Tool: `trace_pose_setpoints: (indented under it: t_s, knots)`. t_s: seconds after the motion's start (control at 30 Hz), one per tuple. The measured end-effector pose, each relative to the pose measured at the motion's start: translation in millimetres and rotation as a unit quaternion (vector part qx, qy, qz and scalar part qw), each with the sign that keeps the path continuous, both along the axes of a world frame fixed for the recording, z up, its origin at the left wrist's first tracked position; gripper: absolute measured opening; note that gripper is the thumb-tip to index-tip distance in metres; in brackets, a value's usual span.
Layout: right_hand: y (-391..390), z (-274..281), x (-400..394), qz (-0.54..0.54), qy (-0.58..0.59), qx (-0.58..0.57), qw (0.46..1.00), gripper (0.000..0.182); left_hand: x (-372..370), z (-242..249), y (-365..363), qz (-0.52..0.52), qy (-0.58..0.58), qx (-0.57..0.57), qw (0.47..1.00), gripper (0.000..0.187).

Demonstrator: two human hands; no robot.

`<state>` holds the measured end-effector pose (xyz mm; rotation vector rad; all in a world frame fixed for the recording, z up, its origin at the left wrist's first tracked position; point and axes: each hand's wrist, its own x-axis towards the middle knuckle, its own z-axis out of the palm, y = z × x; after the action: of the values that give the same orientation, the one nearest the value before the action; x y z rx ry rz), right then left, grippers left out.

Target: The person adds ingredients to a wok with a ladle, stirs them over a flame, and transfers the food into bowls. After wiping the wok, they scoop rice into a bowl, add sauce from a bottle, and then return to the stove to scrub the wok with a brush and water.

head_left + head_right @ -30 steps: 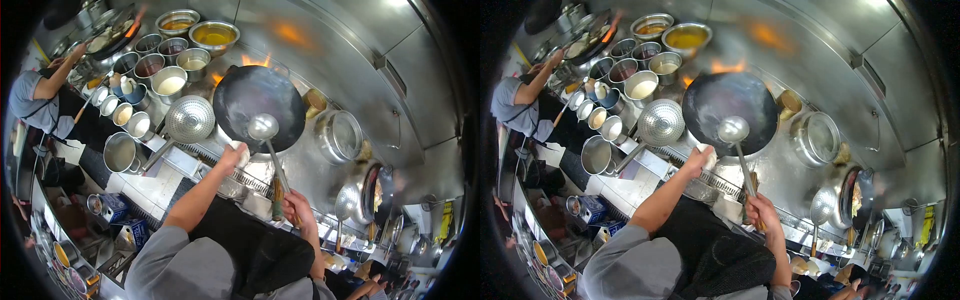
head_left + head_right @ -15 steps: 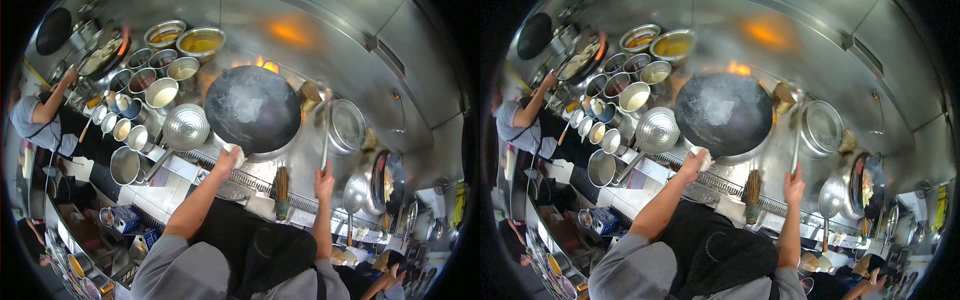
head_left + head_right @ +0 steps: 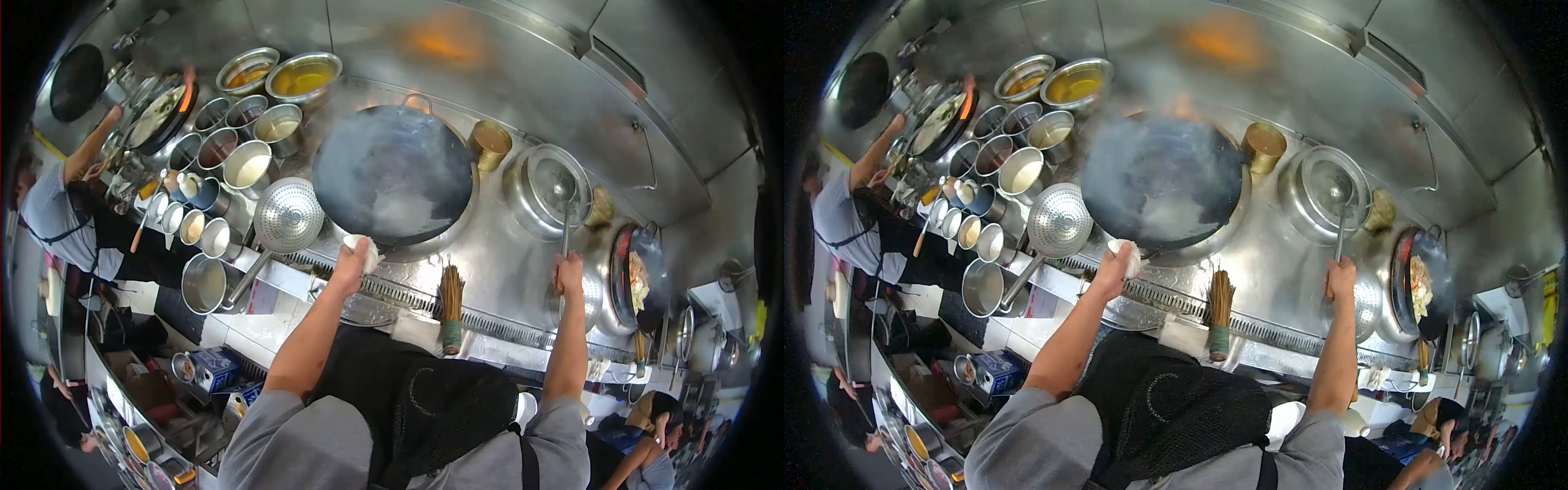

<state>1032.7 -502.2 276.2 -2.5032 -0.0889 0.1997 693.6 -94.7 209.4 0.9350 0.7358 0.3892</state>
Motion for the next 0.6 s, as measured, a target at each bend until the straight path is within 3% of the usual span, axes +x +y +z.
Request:
trace_pose_setpoints:
  t_s: [0.03, 0.07, 0.1, 0.17, 0.2, 0.33, 0.53, 0.6]
  knots:
    - [-0.3, 1.5, 5.1, -0.034, 0.147, 0.227, 0.962, 0.025, -0.2, -0.1, -0.2, 0.002, -0.001, 0.000, 1.000, 0.037]
    - [0.1, 3.1, 9.8, -0.065, 0.284, 0.435, 0.852, 0.017, -0.2, -0.3, -0.2, 0.002, -0.005, -0.006, 1.000, 0.037]
    - [-1.1, 4.5, 11.9, -0.059, 0.284, 0.433, 0.854, 0.017, 0.4, -0.8, -0.2, 0.004, -0.009, -0.012, 1.000, 0.036]
    - [2.7, 24.7, -4.6, -0.112, 0.388, 0.660, 0.633, 0.012, 2.0, -3.0, 0.1, 0.016, 0.001, -0.016, 1.000, 0.035]
    - [2.5, 32.8, -14.9, -0.106, 0.393, 0.656, 0.636, 0.012, 2.1, -4.6, 0.4, 0.022, 0.015, -0.020, 0.999, 0.033]
    - [-15.5, 73.6, -57.8, -0.069, 0.433, 0.700, 0.565, 0.025, 3.6, -7.7, -1.0, 0.046, -0.001, -0.031, 0.998, 0.032]
    - [-11.3, 151.6, -138.2, -0.056, 0.485, 0.679, 0.548, 0.039, 6.3, -7.9, 0.9, 0.036, 0.024, -0.058, 0.997, 0.033]
    - [-1.1, 169.2, -162.6, -0.075, 0.481, 0.660, 0.573, 0.040, 6.8, -16.4, 1.1, 0.040, 0.012, -0.057, 0.998, 0.033]
